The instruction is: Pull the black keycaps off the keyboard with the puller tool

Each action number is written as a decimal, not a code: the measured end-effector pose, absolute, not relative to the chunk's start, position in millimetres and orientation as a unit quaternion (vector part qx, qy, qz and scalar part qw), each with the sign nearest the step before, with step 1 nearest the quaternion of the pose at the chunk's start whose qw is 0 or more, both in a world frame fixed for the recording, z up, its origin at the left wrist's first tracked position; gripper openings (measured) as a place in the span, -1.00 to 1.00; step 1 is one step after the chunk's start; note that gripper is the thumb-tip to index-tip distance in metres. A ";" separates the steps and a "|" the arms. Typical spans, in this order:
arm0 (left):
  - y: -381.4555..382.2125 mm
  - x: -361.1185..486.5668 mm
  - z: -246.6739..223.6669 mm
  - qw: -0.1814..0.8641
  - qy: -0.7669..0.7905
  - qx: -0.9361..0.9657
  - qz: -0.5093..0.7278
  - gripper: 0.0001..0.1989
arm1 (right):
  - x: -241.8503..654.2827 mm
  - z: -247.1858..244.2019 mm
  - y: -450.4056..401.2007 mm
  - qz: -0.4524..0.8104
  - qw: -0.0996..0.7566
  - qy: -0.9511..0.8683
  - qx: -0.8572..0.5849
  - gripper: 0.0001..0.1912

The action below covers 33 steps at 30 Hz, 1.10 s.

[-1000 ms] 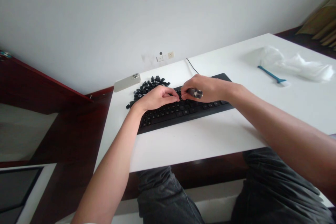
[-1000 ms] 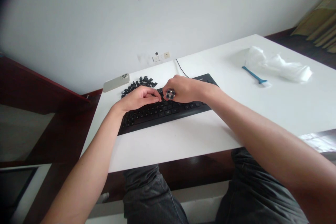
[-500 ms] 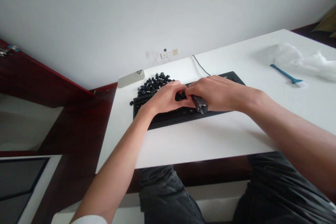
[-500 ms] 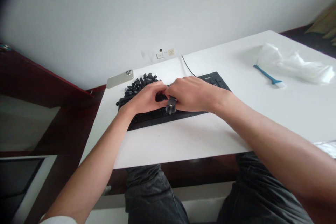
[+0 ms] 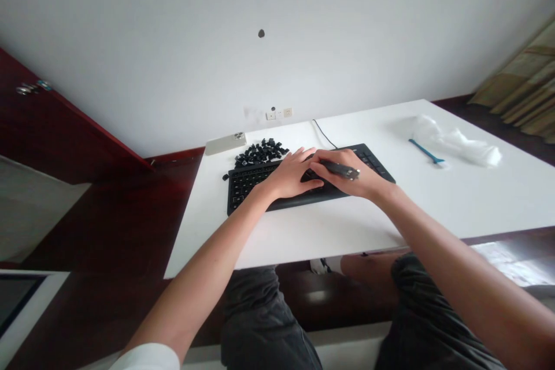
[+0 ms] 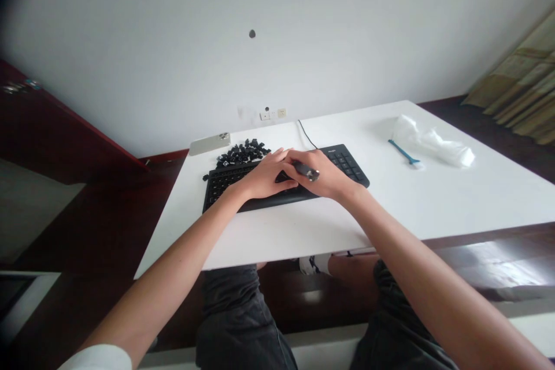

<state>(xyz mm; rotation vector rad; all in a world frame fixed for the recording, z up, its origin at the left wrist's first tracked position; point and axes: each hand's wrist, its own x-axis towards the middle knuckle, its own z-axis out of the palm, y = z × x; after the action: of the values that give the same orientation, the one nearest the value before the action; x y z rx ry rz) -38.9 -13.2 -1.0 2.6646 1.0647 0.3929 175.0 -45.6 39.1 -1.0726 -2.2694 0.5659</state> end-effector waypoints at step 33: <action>-44.6 -58.2 12.7 0.093 0.396 0.892 0.198 -0.62 | 157.9 4.0 -26.4 0.172 0.381 -0.821 -0.390 -0.70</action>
<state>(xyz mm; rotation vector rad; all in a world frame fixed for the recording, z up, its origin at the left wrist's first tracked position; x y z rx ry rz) -58.2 -44.6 12.7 2.6472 1.1754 0.5869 157.9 -26.4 4.0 -0.9958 -2.0953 0.4380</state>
